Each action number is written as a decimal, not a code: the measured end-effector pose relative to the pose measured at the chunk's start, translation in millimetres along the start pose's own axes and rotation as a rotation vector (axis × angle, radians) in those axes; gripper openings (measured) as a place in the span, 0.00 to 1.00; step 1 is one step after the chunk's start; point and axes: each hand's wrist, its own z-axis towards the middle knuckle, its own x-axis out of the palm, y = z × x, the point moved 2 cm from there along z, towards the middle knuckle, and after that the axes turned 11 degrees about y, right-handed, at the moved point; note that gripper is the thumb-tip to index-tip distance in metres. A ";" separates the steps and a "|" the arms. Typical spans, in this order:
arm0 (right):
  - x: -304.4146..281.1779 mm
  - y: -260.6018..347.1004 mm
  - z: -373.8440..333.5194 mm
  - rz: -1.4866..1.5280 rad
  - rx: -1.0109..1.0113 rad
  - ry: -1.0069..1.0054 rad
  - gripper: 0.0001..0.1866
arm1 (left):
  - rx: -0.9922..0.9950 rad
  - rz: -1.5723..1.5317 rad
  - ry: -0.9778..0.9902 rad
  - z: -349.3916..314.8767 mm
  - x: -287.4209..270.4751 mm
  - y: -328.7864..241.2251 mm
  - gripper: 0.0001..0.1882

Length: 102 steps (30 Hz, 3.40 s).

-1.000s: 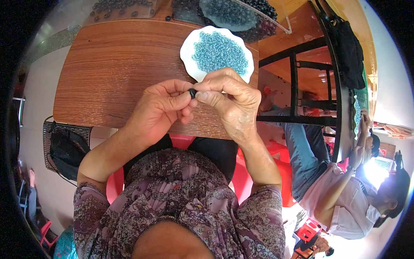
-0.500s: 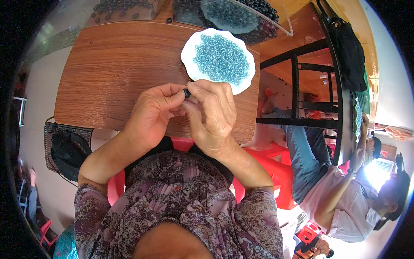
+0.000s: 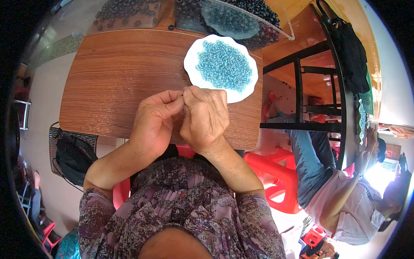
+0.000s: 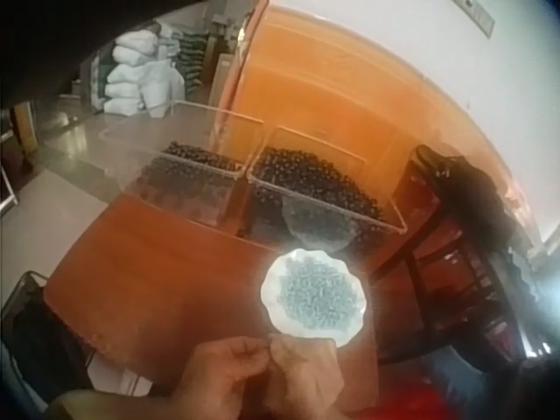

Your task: Sorting and manual assembly of small blue beads into larger black bead components.

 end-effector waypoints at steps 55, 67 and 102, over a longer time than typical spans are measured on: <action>17.2 -9.9 10.9 0.148 0.104 0.056 0.17 | 0.215 0.219 -0.121 11.3 -6.1 -16.7 0.08; 4.7 2.3 3.1 0.158 0.197 0.172 0.27 | 0.214 0.239 -0.060 9.9 -1.9 -17.2 0.10; -13.4 -65.6 2.0 0.021 0.188 0.476 0.11 | 0.773 2.177 -0.108 117.9 -61.0 -97.1 0.13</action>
